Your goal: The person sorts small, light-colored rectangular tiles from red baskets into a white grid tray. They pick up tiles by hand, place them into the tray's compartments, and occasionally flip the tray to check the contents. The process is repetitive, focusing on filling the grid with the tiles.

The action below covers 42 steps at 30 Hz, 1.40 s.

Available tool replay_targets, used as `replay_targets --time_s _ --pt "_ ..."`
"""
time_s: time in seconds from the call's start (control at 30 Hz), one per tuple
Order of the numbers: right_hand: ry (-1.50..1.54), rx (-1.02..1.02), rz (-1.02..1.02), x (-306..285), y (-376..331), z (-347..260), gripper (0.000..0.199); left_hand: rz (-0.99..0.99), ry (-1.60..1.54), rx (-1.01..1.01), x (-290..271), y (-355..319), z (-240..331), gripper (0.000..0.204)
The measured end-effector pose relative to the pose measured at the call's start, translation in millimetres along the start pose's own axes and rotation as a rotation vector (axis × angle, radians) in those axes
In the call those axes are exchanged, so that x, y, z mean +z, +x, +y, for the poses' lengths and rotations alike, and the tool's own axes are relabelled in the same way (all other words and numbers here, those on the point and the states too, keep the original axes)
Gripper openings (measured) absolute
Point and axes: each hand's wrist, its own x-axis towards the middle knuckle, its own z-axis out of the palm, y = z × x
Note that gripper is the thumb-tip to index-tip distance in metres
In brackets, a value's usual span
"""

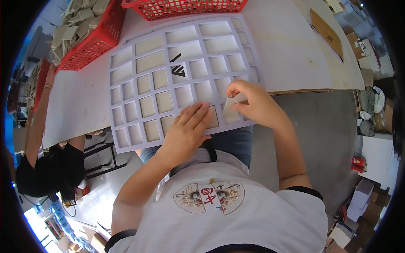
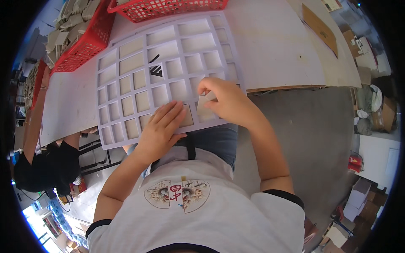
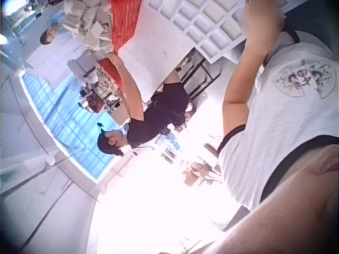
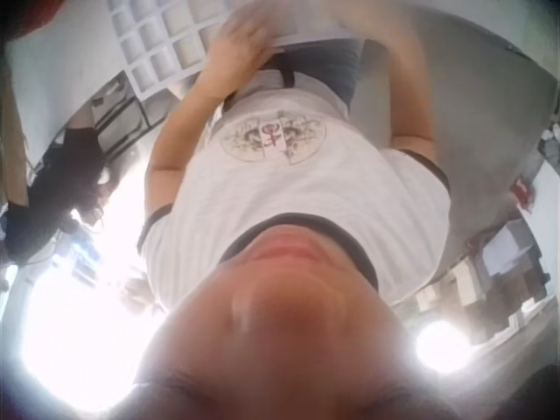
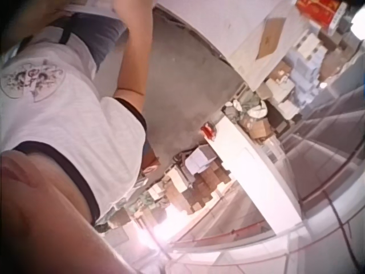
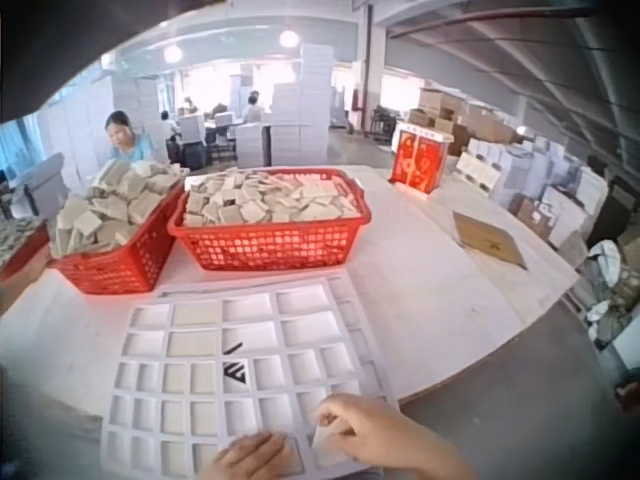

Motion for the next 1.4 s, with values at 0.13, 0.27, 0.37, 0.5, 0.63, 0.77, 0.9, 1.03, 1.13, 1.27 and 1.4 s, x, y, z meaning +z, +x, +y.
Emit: replay_targets --time_s 0.13,0.27,0.37,0.5,0.63,0.77,0.9,1.03,1.13,1.27,1.4 --pt "-0.141 -0.186 -0.069 1 3 6 0.024 0.013 0.061 -0.003 4 -2 3 0.063" --pt "-0.363 -0.333 -0.014 13 -1 8 0.023 0.027 0.046 -0.029 3 -1 4 0.059" --pt "-0.504 -0.366 0.009 15 -16 5 0.024 0.031 0.026 -0.043 2 -1 4 0.059" --pt "-0.247 -0.279 0.112 9 -26 14 0.03 0.028 -0.005 -0.057 1 1 6 0.062" --pt "0.133 -0.088 0.27 -11 -21 21 0.029 0.079 -0.149 -0.085 0 4 18 0.068" --pt "0.571 0.069 0.354 -1 -19 38 0.02 0.007 -0.106 0.049 10 26 31 0.068" --pt "0.549 -0.043 0.352 9 -19 49 0.017 0.006 0.039 0.091 27 31 26 0.064" --pt "0.354 -0.085 0.438 17 -18 47 0.017 0.004 0.011 0.076 21 31 26 0.06" --pt "0.049 -0.074 0.505 20 -21 42 0.015 0.008 -0.001 0.066 18 29 25 0.056" --pt "0.157 -0.015 0.539 21 -26 44 0.015 0.055 -0.044 0.065 21 25 21 0.049" --pt "0.307 -0.065 0.596 25 -19 40 0.016 0.088 -0.016 0.096 25 25 21 0.045"
